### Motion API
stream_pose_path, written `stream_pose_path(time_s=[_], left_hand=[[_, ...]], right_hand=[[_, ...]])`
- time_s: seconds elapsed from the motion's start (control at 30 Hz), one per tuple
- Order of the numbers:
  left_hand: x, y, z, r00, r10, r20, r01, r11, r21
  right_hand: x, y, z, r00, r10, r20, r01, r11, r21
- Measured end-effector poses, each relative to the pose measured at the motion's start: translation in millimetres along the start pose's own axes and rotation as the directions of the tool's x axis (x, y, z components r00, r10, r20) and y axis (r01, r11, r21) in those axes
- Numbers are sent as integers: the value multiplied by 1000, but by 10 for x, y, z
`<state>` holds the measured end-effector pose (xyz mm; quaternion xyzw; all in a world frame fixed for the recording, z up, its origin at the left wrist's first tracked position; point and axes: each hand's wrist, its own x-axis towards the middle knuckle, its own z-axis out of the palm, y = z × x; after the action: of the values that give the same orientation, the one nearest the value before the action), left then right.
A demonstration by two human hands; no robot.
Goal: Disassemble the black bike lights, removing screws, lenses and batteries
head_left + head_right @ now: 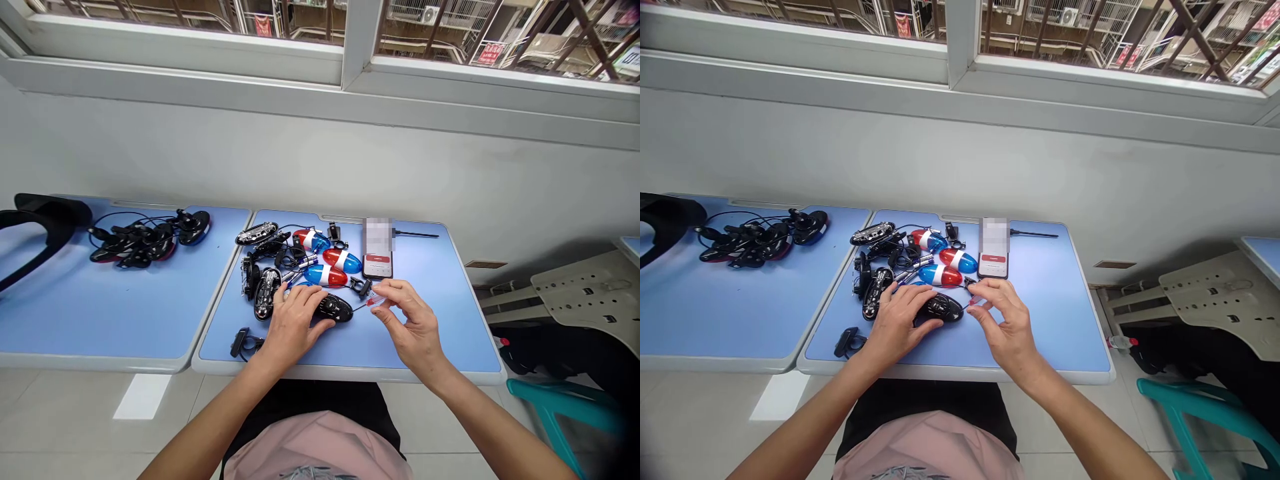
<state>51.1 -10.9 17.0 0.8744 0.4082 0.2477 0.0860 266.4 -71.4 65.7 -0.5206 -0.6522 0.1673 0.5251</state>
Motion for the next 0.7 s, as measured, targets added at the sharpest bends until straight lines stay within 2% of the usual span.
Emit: stream_pose_path(time_s=[0.1, 0.27, 0.37, 0.47, 0.6, 0.7], left_hand=[[1, 1, 0, 1000, -1, 4, 1, 1000, 4], [4, 0, 3, 1000, 1, 3, -1, 1000, 12], [0, -3, 10, 1000, 2, 0, -2, 1000, 13], [-4, -9, 15, 1000, 7, 0, -7, 1000, 14], [-4, -11, 13, 1000, 8, -1, -8, 1000, 19], [-4, -7, 13, 1000, 7, -3, -7, 1000, 20]], right_hand=[[-11, -3, 17, 999, -42, -12, 42, 999, -34], [-10, -29, 27, 990, -112, 81, 110, 994, 24], [-15, -4, 31, 989, -138, 49, 139, 990, -12], [-22, 13, 35, 993, -115, 10, 116, 993, -10], [-8, -8, 38, 996, -68, 54, 67, 997, 30], [7, -22, 37, 993, -94, 66, 93, 996, 17]])
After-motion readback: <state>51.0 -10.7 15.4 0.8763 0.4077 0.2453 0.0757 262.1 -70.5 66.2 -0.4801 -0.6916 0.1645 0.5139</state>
